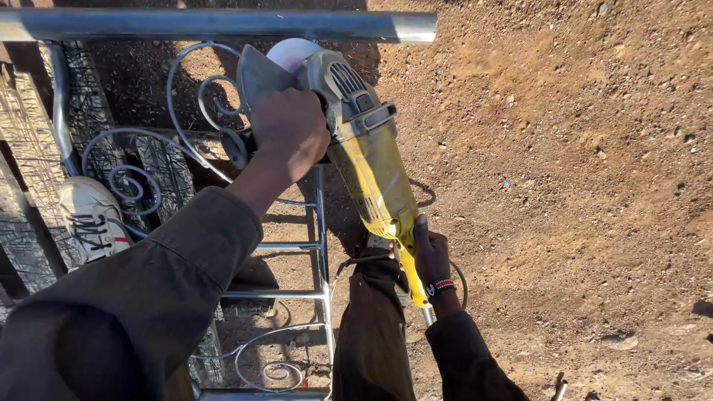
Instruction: Using an angle grinder to smooth the welds and surfaces of a decorative metal gate
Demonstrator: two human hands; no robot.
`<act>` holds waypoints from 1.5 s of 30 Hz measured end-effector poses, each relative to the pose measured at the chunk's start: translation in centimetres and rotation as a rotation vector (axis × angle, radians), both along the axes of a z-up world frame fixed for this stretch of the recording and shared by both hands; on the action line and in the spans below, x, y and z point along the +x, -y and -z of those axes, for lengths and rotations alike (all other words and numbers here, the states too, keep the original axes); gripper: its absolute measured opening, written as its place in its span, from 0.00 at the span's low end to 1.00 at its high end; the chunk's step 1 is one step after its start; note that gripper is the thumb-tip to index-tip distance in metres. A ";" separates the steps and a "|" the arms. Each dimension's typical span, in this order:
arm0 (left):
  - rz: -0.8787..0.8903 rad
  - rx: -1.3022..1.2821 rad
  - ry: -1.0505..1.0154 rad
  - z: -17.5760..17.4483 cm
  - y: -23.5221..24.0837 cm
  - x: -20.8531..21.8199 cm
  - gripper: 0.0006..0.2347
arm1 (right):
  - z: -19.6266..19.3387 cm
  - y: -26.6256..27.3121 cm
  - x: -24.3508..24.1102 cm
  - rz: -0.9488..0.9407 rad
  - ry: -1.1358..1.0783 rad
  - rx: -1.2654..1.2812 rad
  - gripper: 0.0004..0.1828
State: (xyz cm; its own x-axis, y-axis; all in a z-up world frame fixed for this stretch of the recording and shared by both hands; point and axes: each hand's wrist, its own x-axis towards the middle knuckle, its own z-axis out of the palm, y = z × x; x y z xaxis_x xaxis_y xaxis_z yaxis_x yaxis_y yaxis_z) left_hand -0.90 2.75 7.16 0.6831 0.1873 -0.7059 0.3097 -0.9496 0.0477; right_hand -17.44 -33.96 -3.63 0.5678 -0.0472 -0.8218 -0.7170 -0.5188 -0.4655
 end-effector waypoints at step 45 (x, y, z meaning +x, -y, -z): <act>-0.866 -0.383 0.046 0.3 -3.9 -5.2 0.10 | -25.6 -16.5 29.5 -1.002 0.170 -0.592 0.33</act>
